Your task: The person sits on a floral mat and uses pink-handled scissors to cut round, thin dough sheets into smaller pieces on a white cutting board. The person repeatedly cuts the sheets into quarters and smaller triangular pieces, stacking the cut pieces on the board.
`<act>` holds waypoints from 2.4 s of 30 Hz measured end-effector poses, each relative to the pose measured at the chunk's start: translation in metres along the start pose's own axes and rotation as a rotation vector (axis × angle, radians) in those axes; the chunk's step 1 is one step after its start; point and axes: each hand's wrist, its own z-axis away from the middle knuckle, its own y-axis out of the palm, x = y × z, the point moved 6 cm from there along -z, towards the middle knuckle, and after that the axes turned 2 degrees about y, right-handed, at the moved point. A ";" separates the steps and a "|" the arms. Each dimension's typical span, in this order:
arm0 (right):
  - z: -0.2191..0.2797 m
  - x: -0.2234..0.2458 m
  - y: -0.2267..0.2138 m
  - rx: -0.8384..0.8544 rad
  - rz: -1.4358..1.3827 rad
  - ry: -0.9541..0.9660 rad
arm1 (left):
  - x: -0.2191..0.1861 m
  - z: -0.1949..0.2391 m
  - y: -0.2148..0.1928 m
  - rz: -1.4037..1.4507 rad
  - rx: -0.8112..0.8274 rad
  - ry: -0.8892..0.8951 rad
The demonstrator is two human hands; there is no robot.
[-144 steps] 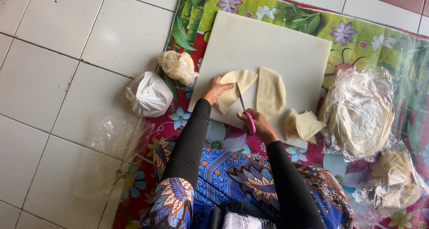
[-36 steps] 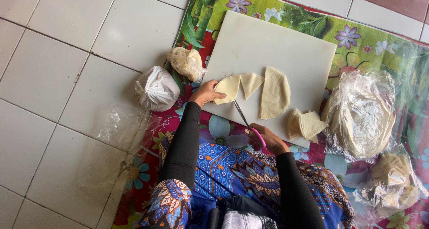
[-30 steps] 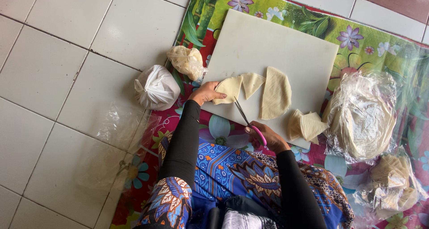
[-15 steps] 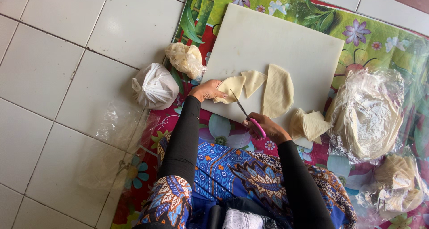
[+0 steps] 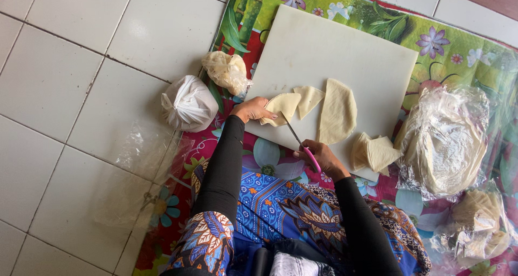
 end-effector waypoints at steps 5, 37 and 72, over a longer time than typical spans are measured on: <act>-0.002 -0.006 0.003 0.077 -0.080 0.058 | 0.001 -0.002 0.000 0.049 0.033 0.027; -0.023 0.012 0.007 -0.007 0.057 0.050 | 0.030 -0.029 0.010 0.066 0.141 0.036; -0.012 0.015 0.015 -0.024 0.106 0.110 | 0.029 0.010 -0.007 -0.073 0.131 -0.005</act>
